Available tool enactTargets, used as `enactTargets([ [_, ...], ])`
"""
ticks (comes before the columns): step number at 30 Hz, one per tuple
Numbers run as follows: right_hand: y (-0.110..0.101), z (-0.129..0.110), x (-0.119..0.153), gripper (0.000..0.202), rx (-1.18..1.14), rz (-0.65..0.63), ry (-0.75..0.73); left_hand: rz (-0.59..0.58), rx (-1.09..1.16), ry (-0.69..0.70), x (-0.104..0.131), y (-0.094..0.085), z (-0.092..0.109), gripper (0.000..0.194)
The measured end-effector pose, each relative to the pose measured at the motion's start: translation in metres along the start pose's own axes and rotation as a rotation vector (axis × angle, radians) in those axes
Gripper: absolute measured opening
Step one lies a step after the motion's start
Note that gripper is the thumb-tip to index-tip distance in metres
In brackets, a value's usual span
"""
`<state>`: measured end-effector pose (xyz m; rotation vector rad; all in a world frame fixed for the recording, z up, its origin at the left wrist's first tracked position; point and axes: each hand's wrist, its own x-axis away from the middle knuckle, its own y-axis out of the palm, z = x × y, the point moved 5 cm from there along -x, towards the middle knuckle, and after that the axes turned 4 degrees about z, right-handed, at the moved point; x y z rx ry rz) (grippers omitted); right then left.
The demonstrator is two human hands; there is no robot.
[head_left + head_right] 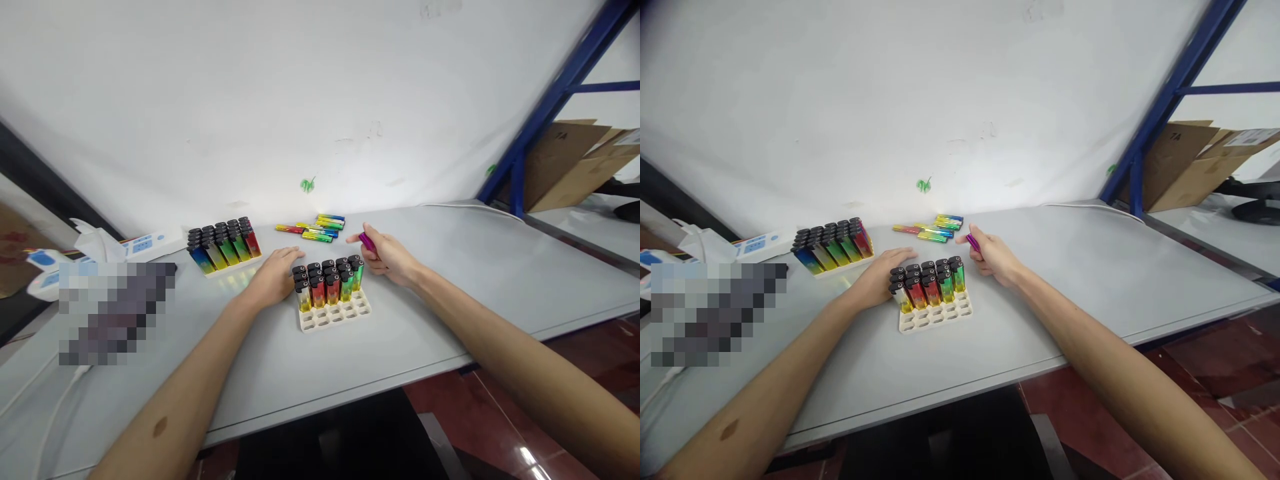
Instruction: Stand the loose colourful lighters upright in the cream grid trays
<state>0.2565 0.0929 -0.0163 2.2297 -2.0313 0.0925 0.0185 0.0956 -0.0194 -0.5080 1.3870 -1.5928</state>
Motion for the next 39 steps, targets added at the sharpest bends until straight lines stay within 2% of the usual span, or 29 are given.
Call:
enactTargets([
  [2, -0.0003, 0.0029, -0.0003, 0.056, 0.007, 0.007, 0.063, -0.003, -0.005, 0.0, -0.0004, 0.0009, -0.0004, 0.058],
  [4, -0.0013, 0.0034, -0.0006, 0.059, 0.004, 0.023, 0.084, -0.004, -0.008, 0.001, -0.0007, 0.0012, -0.0001, 0.058],
  [12, -0.0033, -0.0011, 0.0005, 0.047, 0.026, 0.045, 0.055, -0.025, -0.016, -0.001, -0.0005, 0.0006, 0.0018, 0.06],
  [21, -0.0009, -0.0024, 0.0043, 0.058, -0.022, 0.029, 0.015, 0.0, -0.003, 0.034, 0.0, 0.002, -0.0015, 0.059],
  [29, -0.0026, -0.0051, 0.0044, 0.043, -0.006, 0.078, 0.005, 0.007, 0.009, 0.023, 0.0001, 0.0019, -0.0012, 0.059],
  [36, -0.0016, -0.0026, 0.0039, 0.052, -0.008, 0.048, -0.003, 0.0, 0.009, 0.019, 0.0017, -0.0009, 0.0022, 0.057],
  [39, -0.0001, -0.0041, 0.0039, 0.05, -0.021, 0.019, -0.067, -0.012, 0.001, 0.008, 0.0008, -0.0001, 0.0015, 0.057],
])
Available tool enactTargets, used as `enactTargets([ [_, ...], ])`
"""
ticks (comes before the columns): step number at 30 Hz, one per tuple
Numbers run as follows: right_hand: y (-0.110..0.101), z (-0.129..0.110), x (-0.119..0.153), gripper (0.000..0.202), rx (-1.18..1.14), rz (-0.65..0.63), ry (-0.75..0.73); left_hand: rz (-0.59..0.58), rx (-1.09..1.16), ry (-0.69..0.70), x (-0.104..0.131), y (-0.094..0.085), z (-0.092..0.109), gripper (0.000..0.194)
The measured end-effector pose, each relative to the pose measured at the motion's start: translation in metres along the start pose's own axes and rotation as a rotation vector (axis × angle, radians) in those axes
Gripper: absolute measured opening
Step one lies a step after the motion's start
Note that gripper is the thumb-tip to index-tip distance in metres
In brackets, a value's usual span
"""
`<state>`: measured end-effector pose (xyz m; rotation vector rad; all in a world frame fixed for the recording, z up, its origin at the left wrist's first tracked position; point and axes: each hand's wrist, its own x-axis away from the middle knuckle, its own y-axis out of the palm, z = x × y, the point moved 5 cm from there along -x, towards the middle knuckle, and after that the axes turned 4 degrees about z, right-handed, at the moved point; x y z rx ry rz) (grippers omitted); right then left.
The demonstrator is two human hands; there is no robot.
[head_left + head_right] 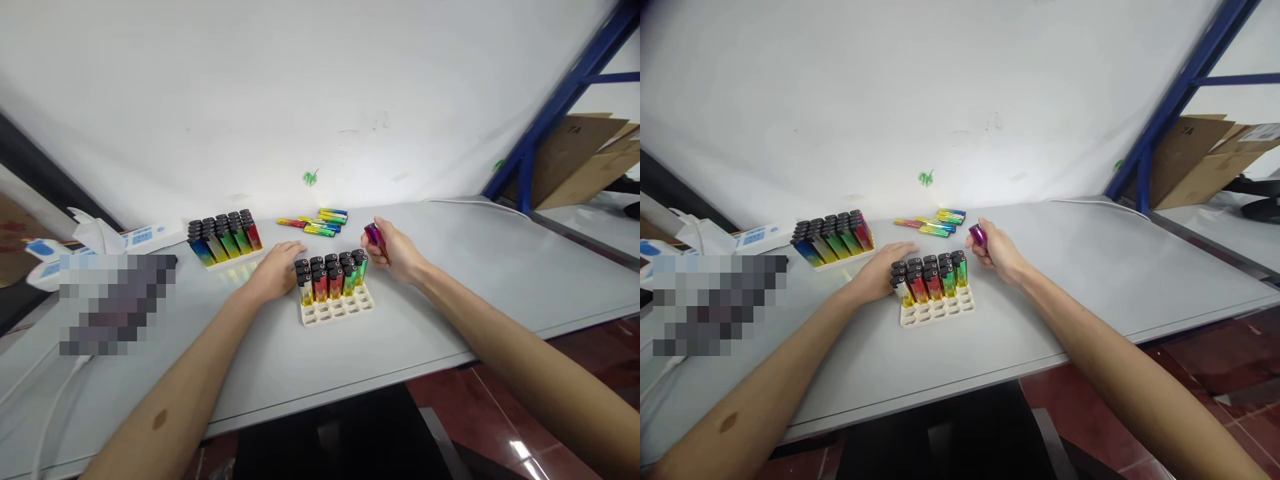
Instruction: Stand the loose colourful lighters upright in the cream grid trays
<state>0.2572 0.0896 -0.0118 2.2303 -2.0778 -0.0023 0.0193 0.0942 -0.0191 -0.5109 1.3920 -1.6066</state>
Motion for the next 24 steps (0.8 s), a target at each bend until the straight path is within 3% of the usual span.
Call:
enactTargets([
  [8, -0.014, -0.022, 0.001, 0.036, 0.182, -0.066, -0.23, 0.0, -0.002, 0.01, 0.0, 0.001, 0.0, 0.059],
  [13, -0.023, -0.031, 0.008, 0.034, 0.153, -0.191, -0.183, 0.013, 0.013, 0.023, 0.0, 0.001, -0.001, 0.06],
  [20, -0.012, -0.031, 0.018, 0.026, 0.27, -0.376, -0.152, -0.003, -0.002, 0.019, 0.0, 0.001, 0.0, 0.059],
  [24, -0.009, -0.032, 0.021, 0.027, 0.299, -0.395, -0.157, 0.007, 0.009, 0.023, 0.0, 0.0, 0.001, 0.061],
])
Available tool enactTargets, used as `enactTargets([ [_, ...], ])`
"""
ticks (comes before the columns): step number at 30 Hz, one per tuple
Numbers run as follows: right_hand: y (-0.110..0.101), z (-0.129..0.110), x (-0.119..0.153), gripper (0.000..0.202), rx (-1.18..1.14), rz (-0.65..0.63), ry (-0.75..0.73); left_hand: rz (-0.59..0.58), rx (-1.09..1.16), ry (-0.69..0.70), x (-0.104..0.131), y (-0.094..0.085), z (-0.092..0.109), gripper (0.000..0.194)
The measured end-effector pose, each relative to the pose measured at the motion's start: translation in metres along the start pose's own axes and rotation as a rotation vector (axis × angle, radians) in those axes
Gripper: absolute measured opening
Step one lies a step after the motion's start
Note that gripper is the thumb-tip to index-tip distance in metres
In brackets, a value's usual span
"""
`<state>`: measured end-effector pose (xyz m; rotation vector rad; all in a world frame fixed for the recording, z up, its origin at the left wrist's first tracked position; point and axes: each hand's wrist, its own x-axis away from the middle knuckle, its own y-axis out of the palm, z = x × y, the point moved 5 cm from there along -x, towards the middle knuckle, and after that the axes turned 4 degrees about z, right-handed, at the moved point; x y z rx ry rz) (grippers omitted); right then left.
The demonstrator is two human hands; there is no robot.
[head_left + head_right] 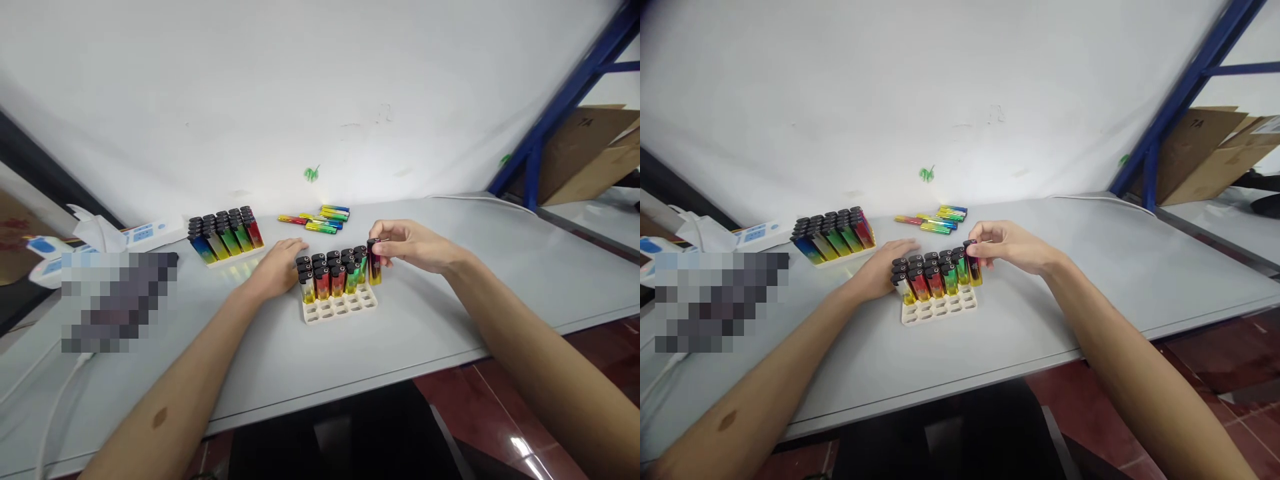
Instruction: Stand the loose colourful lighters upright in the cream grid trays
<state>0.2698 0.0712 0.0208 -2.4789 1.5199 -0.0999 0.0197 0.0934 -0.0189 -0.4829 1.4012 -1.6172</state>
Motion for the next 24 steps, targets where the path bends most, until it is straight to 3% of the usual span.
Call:
enactTargets([
  [13, 0.012, -0.007, 0.005, 0.028, -0.013, -0.116, 0.024, -0.026, -0.027, -0.017, -0.001, 0.002, -0.002, 0.056],
  [24, 0.014, -0.015, 0.005, 0.024, 0.009, -0.025, -0.019, -0.028, -0.012, -0.022, -0.002, 0.001, -0.002, 0.058],
])
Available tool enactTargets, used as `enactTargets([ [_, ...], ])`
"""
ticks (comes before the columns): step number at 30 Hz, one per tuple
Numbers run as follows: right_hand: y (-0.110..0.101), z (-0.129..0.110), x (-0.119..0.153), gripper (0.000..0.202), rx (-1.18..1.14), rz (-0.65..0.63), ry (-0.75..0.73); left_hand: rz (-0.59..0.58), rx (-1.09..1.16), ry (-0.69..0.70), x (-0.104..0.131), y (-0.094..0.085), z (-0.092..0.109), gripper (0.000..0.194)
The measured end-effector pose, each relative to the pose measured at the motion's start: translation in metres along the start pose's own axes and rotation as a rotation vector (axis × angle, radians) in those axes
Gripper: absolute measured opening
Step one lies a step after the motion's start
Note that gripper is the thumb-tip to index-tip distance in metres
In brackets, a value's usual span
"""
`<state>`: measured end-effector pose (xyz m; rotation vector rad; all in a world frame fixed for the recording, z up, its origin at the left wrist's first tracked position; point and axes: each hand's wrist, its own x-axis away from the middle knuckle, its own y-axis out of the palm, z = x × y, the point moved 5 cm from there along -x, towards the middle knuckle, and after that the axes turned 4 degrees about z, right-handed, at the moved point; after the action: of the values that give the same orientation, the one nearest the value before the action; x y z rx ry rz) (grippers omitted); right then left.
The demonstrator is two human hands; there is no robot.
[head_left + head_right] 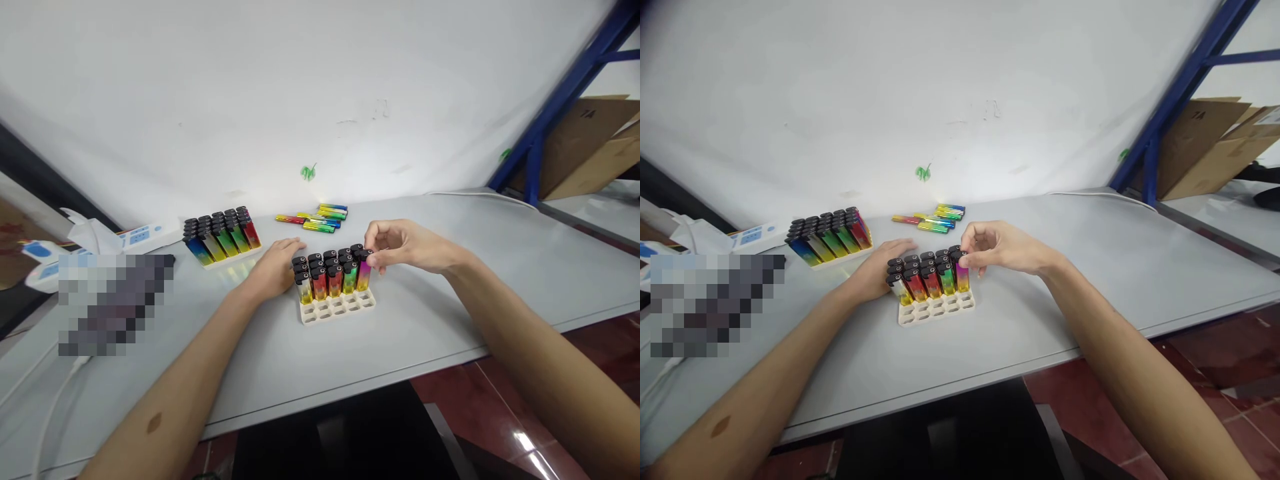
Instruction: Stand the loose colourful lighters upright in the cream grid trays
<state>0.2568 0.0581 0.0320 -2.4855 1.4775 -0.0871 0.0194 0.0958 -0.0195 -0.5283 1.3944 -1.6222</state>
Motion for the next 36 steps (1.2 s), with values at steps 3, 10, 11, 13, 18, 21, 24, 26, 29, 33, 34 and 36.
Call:
enactTargets([
  [3, 0.0, 0.0, -0.001, 0.026, 0.005, -0.002, -0.011, -0.006, -0.007, -0.001, 0.0, -0.001, 0.002, 0.057],
  [10, -0.001, 0.002, -0.002, 0.027, -0.005, -0.03, -0.029, -0.004, -0.009, -0.004, 0.001, -0.002, 0.003, 0.058],
  [11, -0.001, 0.002, -0.002, 0.027, -0.004, -0.031, -0.03, -0.006, -0.011, -0.005, 0.0, -0.001, 0.003, 0.058],
  [13, -0.001, 0.002, -0.001, 0.027, 0.0, -0.022, -0.037, -0.01, -0.017, -0.008, 0.0, -0.001, 0.002, 0.059],
  [18, -0.002, 0.002, -0.001, 0.028, 0.03, 0.018, -0.052, -0.007, -0.015, -0.012, 0.0, 0.001, 0.002, 0.058],
  [21, -0.002, 0.002, -0.001, 0.028, 0.074, 0.033, -0.058, 0.002, -0.015, -0.01, 0.0, 0.001, 0.001, 0.056],
  [24, 0.0, 0.001, 0.0, 0.03, 0.107, 0.015, -0.046, 0.008, -0.015, -0.013, 0.0, 0.001, 0.0, 0.056],
  [26, 0.001, 0.0, 0.001, 0.031, 0.11, 0.002, -0.039, 0.011, -0.012, -0.012, 0.001, 0.001, 0.001, 0.057],
  [29, -0.001, -0.003, 0.002, 0.029, 0.103, 0.036, -0.041, 0.003, -0.009, -0.018, 0.002, 0.0, 0.002, 0.057],
  [33, -0.015, 0.009, -0.006, 0.033, 0.154, 0.27, -0.01, -0.008, -0.011, -0.021, 0.002, 0.0, 0.004, 0.057],
  [34, -0.019, 0.016, -0.008, 0.033, 0.197, 0.349, 0.006, -0.008, -0.01, -0.025, 0.002, 0.0, 0.003, 0.057],
  [36, -0.024, 0.03, -0.013, 0.031, 0.354, 0.497, 0.026, -0.005, -0.006, -0.031, 0.002, 0.0, 0.003, 0.058],
])
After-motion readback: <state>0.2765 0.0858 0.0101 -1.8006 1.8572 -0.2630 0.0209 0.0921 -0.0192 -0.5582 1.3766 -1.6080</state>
